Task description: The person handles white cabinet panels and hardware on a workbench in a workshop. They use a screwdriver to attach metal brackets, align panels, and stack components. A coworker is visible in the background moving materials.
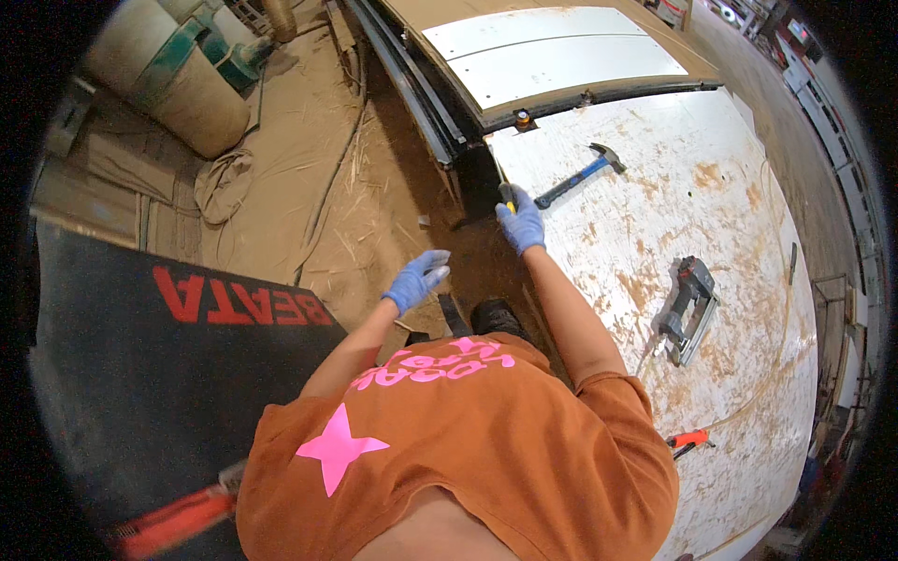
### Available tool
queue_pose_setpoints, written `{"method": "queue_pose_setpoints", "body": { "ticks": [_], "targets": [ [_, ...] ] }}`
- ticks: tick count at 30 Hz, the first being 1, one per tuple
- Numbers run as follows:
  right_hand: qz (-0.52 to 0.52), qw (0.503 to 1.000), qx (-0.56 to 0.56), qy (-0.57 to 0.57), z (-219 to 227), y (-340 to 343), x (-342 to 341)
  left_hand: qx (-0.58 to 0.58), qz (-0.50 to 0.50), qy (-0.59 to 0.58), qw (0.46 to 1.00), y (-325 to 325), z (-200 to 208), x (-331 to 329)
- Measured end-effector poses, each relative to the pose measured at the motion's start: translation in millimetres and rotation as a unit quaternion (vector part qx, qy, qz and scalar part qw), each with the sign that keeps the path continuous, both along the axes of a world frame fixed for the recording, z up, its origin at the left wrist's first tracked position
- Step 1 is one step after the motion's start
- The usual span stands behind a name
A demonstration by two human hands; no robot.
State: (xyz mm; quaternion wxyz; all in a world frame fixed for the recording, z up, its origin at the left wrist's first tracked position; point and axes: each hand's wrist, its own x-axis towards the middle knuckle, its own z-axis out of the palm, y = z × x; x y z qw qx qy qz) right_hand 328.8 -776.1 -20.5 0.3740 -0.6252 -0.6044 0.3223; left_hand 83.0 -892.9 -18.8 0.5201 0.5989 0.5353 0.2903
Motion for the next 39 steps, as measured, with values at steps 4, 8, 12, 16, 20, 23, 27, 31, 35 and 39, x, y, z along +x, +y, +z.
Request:
{"method": "queue_pose_setpoints", "body": {
  "ticks": [4, 8, 12, 16, 20, 23, 27, 31, 35, 39],
  "targets": [
    [-0.02, 0.988, -0.032, -0.148, 15, 72, -3, 0.004, -0.037, -0.005, 0.999, 89, 15, 8],
    [-0.007, 0.981, -0.066, -0.181, 13, 127, 0, 0.016, -0.041, -0.007, 0.999, 163, -3, 15],
    [0.014, 0.981, -0.105, -0.16, -3, 154, 6, -0.012, -0.03, -0.023, 0.999, 205, -17, 17],
    [0.018, 0.987, -0.135, -0.085, -17, 168, 13, -0.016, -0.011, -0.038, 0.999, 242, -30, 22],
    [0.048, 0.98, -0.16, -0.107, 12, 175, 11, -0.049, 0.006, -0.06, 0.997, 267, -38, 33],
    [0.041, 0.972, -0.183, -0.144, 35, 178, 13, -0.152, 0.009, -0.122, 0.981, 297, -24, 62],
    [0.052, 0.96, -0.217, -0.17, 65, 183, 5, -0.332, 0.055, -0.281, 0.899, 330, -14, 97],
    [0.077, 0.934, -0.26, -0.232, 78, 192, -1, -0.395, 0.1, -0.297, 0.864, 351, -18, 125],
    [0.053, 0.927, -0.296, -0.227, 79, 187, -13, -0.368, 0.135, -0.284, 0.875, 352, -27, 134],
    [0.011, 0.964, -0.255, -0.071, 32, 172, -11, -0.303, 0.118, -0.238, 0.915, 348, -27, 127]
  ]
}}
